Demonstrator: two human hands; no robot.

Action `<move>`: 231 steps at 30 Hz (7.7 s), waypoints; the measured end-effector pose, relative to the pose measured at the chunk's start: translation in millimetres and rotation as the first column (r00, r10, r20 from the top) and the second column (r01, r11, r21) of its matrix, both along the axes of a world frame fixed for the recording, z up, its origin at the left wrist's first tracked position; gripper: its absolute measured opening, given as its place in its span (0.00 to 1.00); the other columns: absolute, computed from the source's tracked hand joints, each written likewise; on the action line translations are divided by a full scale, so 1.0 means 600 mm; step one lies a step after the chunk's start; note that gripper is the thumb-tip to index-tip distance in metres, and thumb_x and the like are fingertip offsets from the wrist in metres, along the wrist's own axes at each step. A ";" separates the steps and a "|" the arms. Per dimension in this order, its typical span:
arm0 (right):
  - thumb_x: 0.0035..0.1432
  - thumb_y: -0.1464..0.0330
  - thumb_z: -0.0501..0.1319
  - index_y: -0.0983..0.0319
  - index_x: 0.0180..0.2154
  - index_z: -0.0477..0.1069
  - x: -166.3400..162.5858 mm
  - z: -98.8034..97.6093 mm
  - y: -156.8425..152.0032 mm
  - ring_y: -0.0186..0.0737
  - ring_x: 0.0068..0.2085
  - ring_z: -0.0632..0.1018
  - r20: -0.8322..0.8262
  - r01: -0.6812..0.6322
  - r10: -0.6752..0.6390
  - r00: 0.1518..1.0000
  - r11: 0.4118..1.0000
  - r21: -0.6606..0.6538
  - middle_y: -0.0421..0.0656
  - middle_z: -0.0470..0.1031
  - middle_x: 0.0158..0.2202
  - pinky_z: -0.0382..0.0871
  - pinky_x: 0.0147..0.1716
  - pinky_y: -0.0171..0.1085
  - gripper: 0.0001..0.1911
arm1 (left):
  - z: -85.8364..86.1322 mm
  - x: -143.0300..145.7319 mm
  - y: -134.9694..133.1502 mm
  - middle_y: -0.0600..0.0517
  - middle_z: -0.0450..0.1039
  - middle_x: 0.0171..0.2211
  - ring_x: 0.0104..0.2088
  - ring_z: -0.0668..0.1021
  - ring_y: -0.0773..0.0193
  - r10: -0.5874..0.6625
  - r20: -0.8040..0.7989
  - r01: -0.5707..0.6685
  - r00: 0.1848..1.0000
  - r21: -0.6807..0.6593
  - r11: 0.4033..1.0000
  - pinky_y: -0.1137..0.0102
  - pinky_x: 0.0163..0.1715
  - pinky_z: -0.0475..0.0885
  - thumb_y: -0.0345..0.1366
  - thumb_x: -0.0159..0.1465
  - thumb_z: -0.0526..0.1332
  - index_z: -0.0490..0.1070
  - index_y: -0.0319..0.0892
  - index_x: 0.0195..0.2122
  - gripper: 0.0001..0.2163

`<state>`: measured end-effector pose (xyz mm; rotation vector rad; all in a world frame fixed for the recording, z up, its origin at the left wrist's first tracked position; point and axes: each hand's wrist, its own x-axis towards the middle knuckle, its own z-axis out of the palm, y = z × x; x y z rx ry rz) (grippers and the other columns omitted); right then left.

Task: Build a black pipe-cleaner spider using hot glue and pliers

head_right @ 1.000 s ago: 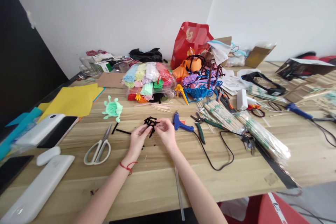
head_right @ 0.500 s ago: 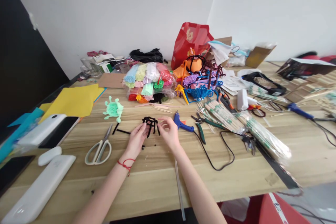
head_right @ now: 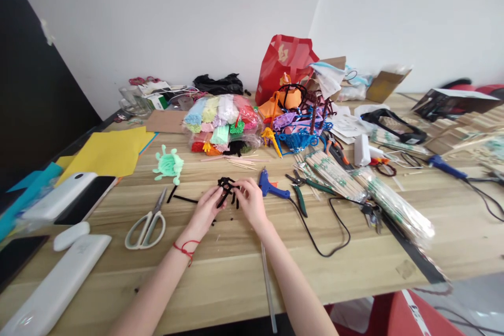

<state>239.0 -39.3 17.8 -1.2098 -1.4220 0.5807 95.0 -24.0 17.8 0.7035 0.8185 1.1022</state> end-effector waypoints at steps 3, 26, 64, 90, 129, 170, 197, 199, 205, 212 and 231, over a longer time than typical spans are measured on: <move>0.57 0.67 0.58 0.57 0.37 0.76 0.000 -0.003 0.001 0.39 0.34 0.73 0.002 0.000 0.000 1.000 1.000 -0.004 0.45 0.73 0.38 0.67 0.29 0.36 0.09 | -0.006 0.000 0.002 0.52 0.75 0.31 0.24 0.71 0.73 -0.019 -0.038 0.019 0.999 0.008 1.000 0.77 0.26 0.67 0.40 0.47 0.71 0.75 0.38 0.35 0.16; 0.57 0.66 0.58 0.57 0.39 0.75 -0.006 -0.009 -0.001 0.38 0.32 0.72 0.015 -0.003 0.003 1.000 1.000 -0.006 0.44 0.72 0.38 0.69 0.33 0.38 0.09 | -0.015 -0.005 0.007 0.51 0.76 0.29 0.26 0.74 0.69 -0.044 -0.088 0.047 0.995 0.038 0.998 0.74 0.29 0.69 0.38 0.48 0.69 0.77 0.38 0.34 0.13; 0.48 0.56 0.65 0.60 0.34 0.70 -0.010 -0.011 0.006 0.40 0.31 0.79 -0.367 -0.048 -0.018 0.930 0.984 -0.170 0.45 0.77 0.36 0.75 0.32 0.38 0.16 | -0.003 -0.005 0.002 0.45 0.78 0.41 0.42 0.79 0.59 0.199 -0.310 -0.083 0.930 0.348 0.934 0.68 0.41 0.73 0.38 0.53 0.67 0.75 0.39 0.39 0.13; 0.48 0.66 0.61 0.60 0.35 0.68 -0.019 -0.014 0.003 0.37 0.29 0.76 -0.147 -0.002 -0.023 0.989 0.986 -0.170 0.44 0.76 0.35 0.72 0.29 0.36 0.10 | -0.013 -0.008 -0.009 0.51 0.72 0.34 0.36 0.76 0.64 0.408 -0.510 -0.019 0.757 0.608 0.794 0.69 0.39 0.72 0.40 0.56 0.65 0.66 0.42 0.34 0.11; 0.35 0.81 0.54 0.61 0.50 0.65 0.154 -0.033 0.005 0.53 0.48 0.70 0.653 0.299 -0.115 0.748 0.938 -0.176 0.50 0.71 0.44 0.65 0.47 0.47 0.35 | -0.024 -0.016 0.014 0.45 0.79 0.34 0.23 0.74 0.74 -0.127 0.069 0.137 0.989 -0.160 0.978 0.79 0.23 0.70 0.31 0.48 0.71 0.76 0.37 0.32 0.10; 0.53 0.50 0.59 0.61 0.22 0.66 0.016 0.029 -0.007 0.34 0.20 0.71 -0.770 -0.374 0.097 0.631 0.908 -0.191 0.37 0.67 0.17 0.70 0.27 0.36 0.21 | -0.016 -0.011 0.019 0.49 0.78 0.32 0.27 0.75 0.70 0.099 0.085 -0.096 0.991 -0.038 0.995 0.74 0.30 0.67 0.33 0.45 0.72 0.72 0.38 0.34 0.16; 0.54 0.59 0.62 0.60 0.25 0.65 0.012 0.025 -0.011 0.36 0.20 0.73 -0.688 -0.255 0.072 0.722 0.952 -0.167 0.37 0.70 0.19 0.73 0.31 0.40 0.13 | -0.012 -0.009 0.017 0.48 0.78 0.31 0.25 0.73 0.72 0.091 0.094 -0.091 0.991 -0.005 0.996 0.74 0.29 0.67 0.34 0.45 0.72 0.71 0.37 0.32 0.15; 0.55 0.59 0.61 0.59 0.27 0.64 0.011 0.024 -0.012 0.36 0.20 0.73 -0.701 -0.270 0.096 0.706 0.953 -0.141 0.36 0.70 0.19 0.73 0.31 0.41 0.12 | -0.013 -0.010 0.017 0.48 0.78 0.32 0.25 0.73 0.72 0.087 0.091 -0.088 0.992 0.006 0.996 0.74 0.29 0.67 0.34 0.45 0.72 0.71 0.37 0.33 0.16; 0.55 0.60 0.60 0.57 0.44 0.66 0.011 0.026 -0.013 0.32 0.18 0.68 -0.772 -0.363 0.171 0.612 0.928 -0.082 0.33 0.66 0.18 0.71 0.30 0.39 0.15 | -0.012 -0.011 0.017 0.48 0.77 0.33 0.24 0.73 0.73 0.094 0.094 -0.096 0.991 0.014 0.995 0.74 0.30 0.67 0.35 0.46 0.72 0.71 0.38 0.34 0.15; 0.46 0.64 0.65 0.58 0.44 0.69 0.015 0.038 -0.017 0.28 0.18 0.57 -0.798 -0.464 0.246 0.550 0.884 -0.048 0.30 0.54 0.18 0.64 0.25 0.34 0.21 | -0.009 -0.011 0.015 0.49 0.77 0.32 0.25 0.73 0.73 0.104 0.111 -0.105 0.988 0.006 0.994 0.75 0.29 0.67 0.34 0.46 0.72 0.70 0.37 0.34 0.16; 0.50 0.60 0.65 0.56 0.42 0.61 0.022 0.028 -0.011 0.37 0.22 0.76 -0.656 -0.374 0.195 0.729 0.916 -0.143 0.38 0.77 0.27 0.71 0.26 0.37 0.19 | -0.006 -0.011 0.015 0.50 0.77 0.31 0.24 0.73 0.73 0.104 0.096 -0.107 0.990 0.019 0.994 0.75 0.29 0.66 0.34 0.46 0.72 0.71 0.38 0.34 0.15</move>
